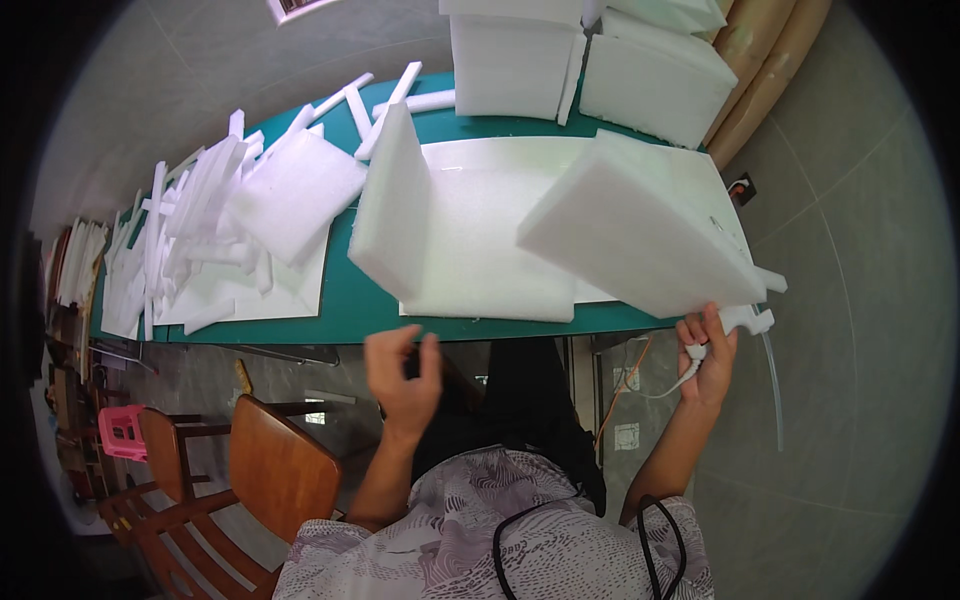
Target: Assembling foam boxes using a hot glue gun and pre-cut foam pieces.
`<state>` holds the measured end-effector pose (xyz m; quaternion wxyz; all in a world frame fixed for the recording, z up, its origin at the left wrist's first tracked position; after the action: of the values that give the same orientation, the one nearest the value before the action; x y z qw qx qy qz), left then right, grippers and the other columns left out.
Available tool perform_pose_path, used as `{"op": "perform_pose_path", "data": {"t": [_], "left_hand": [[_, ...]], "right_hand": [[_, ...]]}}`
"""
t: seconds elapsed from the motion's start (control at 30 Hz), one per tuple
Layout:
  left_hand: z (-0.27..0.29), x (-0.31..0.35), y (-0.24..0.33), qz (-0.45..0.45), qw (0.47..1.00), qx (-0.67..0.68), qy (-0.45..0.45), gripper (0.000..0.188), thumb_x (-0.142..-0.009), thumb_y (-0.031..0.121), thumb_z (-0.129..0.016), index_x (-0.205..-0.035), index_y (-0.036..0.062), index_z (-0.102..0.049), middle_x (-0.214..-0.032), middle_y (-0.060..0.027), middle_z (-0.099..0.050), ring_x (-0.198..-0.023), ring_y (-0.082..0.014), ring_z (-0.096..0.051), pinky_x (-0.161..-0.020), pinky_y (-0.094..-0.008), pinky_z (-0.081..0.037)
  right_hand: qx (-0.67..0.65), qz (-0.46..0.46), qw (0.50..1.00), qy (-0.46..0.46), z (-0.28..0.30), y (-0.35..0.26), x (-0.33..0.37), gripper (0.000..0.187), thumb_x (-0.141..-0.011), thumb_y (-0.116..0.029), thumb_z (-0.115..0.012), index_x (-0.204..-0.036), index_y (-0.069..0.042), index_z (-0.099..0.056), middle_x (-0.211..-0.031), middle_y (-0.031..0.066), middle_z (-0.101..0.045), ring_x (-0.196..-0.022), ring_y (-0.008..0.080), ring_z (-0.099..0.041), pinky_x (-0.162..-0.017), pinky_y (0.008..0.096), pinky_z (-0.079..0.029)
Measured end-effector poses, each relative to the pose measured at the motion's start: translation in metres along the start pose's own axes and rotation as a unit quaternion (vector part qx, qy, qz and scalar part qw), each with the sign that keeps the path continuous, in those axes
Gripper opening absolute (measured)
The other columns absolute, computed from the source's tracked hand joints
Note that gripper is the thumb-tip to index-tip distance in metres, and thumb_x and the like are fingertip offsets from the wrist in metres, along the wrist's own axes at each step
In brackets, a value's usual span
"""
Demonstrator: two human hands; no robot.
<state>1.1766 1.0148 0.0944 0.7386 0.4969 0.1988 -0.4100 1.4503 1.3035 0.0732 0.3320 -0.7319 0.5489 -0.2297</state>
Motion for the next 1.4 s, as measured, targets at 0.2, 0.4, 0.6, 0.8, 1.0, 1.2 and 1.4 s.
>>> {"op": "perform_pose_path", "data": {"t": [0.2,0.4,0.6,0.8,1.0,1.2,1.4], "left_hand": [[-0.077,-0.006,0.078,-0.17,0.964,-0.077,-0.19,0.049,-0.072,0.017,-0.077,-0.118,0.0107,-0.061,-0.12,-0.0098,-0.054,-0.109,-0.0267,-0.051,-0.095,-0.0439,-0.036],[-0.099,0.01,0.064,-0.242,0.938,-0.134,-0.21,0.043,-0.076,0.012,-0.066,-0.119,0.012,-0.061,-0.117,-0.0071,-0.056,-0.104,-0.0237,-0.054,-0.093,-0.0428,-0.036],[-0.087,0.0,0.06,-0.268,0.931,-0.132,-0.21,0.042,-0.078,0.01,-0.061,-0.119,0.0102,-0.06,-0.116,-0.008,-0.057,-0.104,-0.0234,-0.054,-0.089,-0.0414,-0.039],[-0.116,-0.012,0.093,-0.295,0.926,-0.09,-0.218,0.041,-0.08,0.011,-0.059,-0.12,0.0063,-0.059,-0.115,-0.0104,-0.057,-0.107,-0.0258,-0.054,-0.091,-0.0423,-0.04],[-0.129,-0.012,0.092,-0.339,0.905,-0.11,-0.232,0.038,-0.079,0.012,-0.06,-0.116,0.0015,-0.06,-0.11,-0.011,-0.058,-0.106,-0.0264,-0.055,-0.088,-0.0399,-0.043],[-0.061,-0.008,0.085,-0.365,0.902,-0.046,-0.224,0.028,-0.077,0.01,-0.06,-0.103,-0.0001,-0.063,-0.109,-0.0111,-0.058,-0.11,-0.0276,-0.056,-0.094,-0.0435,-0.045],[-0.007,-0.003,0.017,-0.247,0.925,0.0,-0.288,0.029,-0.072,0.0,-0.065,-0.101,0.0019,-0.066,-0.12,-0.0119,-0.06,-0.121,-0.0343,-0.051,-0.103,-0.0485,-0.042]], "right_hand": [[-0.026,0.01,0.999,0.022,0.018,-0.006,-0.006,0.024,-0.091,-0.002,-0.061,-0.111,-0.006,-0.048,-0.082,-0.0015,-0.048,-0.061,0.0056,-0.04,-0.055,0.0231,-0.034],[-0.024,0.008,1.0,0.018,0.025,-0.01,-0.002,0.022,-0.091,-0.002,-0.061,-0.11,-0.005,-0.049,-0.082,-0.0015,-0.048,-0.062,0.0059,-0.041,-0.055,0.0231,-0.034],[-0.016,0.005,1.0,0.008,0.03,-0.013,-0.007,0.024,-0.091,-0.002,-0.061,-0.111,-0.006,-0.049,-0.083,-0.0016,-0.048,-0.062,0.0059,-0.041,-0.055,0.023,-0.034],[-0.015,0.009,1.0,0.013,0.025,-0.012,-0.008,0.025,-0.091,-0.002,-0.062,-0.111,-0.006,-0.049,-0.083,-0.0014,-0.049,-0.062,0.0057,-0.04,-0.055,0.0229,-0.034],[-0.033,0.007,0.999,0.029,0.05,-0.022,-0.009,0.016,-0.091,-0.004,-0.062,-0.103,-0.005,-0.05,-0.08,-0.001,-0.049,-0.061,0.0054,-0.04,-0.053,0.0228,-0.033],[-0.044,0.018,0.998,0.043,0.061,-0.035,-0.011,0.01,-0.093,-0.007,-0.061,-0.094,-0.004,-0.052,-0.076,-0.0005,-0.05,-0.06,0.0053,-0.04,-0.052,0.0224,-0.032],[-0.055,-0.005,0.998,-0.013,0.059,-0.027,-0.015,0.016,-0.093,-0.005,-0.059,-0.105,-0.003,-0.05,-0.083,0.0016,-0.053,-0.059,0.0054,-0.04,-0.052,0.0223,-0.032]]}}
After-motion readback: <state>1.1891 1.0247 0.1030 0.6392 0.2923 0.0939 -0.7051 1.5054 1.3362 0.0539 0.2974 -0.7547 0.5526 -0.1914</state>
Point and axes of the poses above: each hand's wrist, its own x-axis away from the middle knuckle, its own z-axis out of the back of the hand, y = z × x, the point moved 9 cm from there along -x, towards the middle knuckle
